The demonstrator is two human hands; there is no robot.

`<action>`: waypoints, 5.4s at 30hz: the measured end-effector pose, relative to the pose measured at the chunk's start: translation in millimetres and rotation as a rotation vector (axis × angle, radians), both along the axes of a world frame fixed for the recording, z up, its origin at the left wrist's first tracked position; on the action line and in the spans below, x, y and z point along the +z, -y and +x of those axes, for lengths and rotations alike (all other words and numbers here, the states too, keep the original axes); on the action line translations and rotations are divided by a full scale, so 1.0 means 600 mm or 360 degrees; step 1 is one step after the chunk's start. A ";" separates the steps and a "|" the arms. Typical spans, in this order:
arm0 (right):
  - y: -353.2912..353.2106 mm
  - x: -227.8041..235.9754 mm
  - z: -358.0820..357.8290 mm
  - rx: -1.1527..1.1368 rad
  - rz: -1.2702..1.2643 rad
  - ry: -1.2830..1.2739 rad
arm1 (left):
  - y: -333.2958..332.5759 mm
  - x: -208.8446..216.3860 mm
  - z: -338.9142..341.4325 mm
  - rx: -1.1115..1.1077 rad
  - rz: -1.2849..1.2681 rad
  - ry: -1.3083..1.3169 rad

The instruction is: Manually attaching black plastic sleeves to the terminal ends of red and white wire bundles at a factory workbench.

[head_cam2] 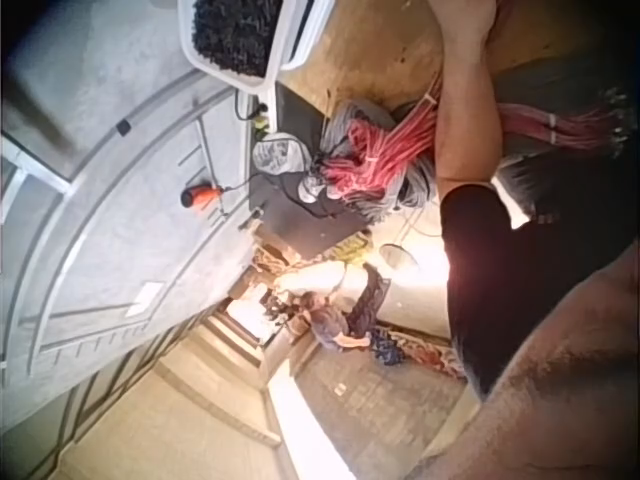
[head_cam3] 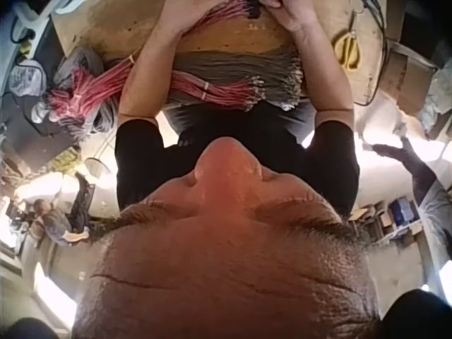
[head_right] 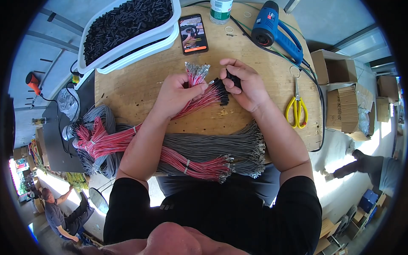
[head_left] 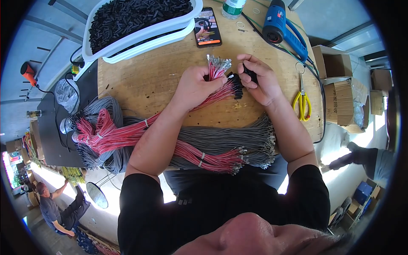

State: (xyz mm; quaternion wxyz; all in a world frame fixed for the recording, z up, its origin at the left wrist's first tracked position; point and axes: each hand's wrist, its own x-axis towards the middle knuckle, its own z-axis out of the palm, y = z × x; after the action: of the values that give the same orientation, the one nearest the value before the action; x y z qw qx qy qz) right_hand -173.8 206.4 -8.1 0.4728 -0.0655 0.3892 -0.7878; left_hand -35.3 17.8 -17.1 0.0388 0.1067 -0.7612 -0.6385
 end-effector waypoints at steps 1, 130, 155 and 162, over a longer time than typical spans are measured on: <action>0.000 0.000 0.000 0.0000 0.0001 0.0000 | 0.000 0.000 0.000 -0.0002 0.0012 -0.0003; 0.002 -0.006 0.031 0.0117 0.0189 -0.0501 | -0.001 0.007 0.002 -0.0031 0.0113 0.0037; 0.003 -0.004 0.033 0.0132 0.0228 -0.0441 | -0.003 0.005 0.001 -0.0012 0.0113 0.0056; 0.004 -0.006 0.031 0.0172 0.0203 -0.0453 | -0.003 0.003 0.001 -0.0017 0.0078 0.0066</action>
State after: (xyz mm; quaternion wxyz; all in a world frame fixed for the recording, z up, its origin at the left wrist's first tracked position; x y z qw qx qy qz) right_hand -155.0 204.0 -11.8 0.4576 -0.1673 0.4974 -0.7178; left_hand -34.6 19.4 -15.4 0.0169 0.1166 -0.7466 -0.6548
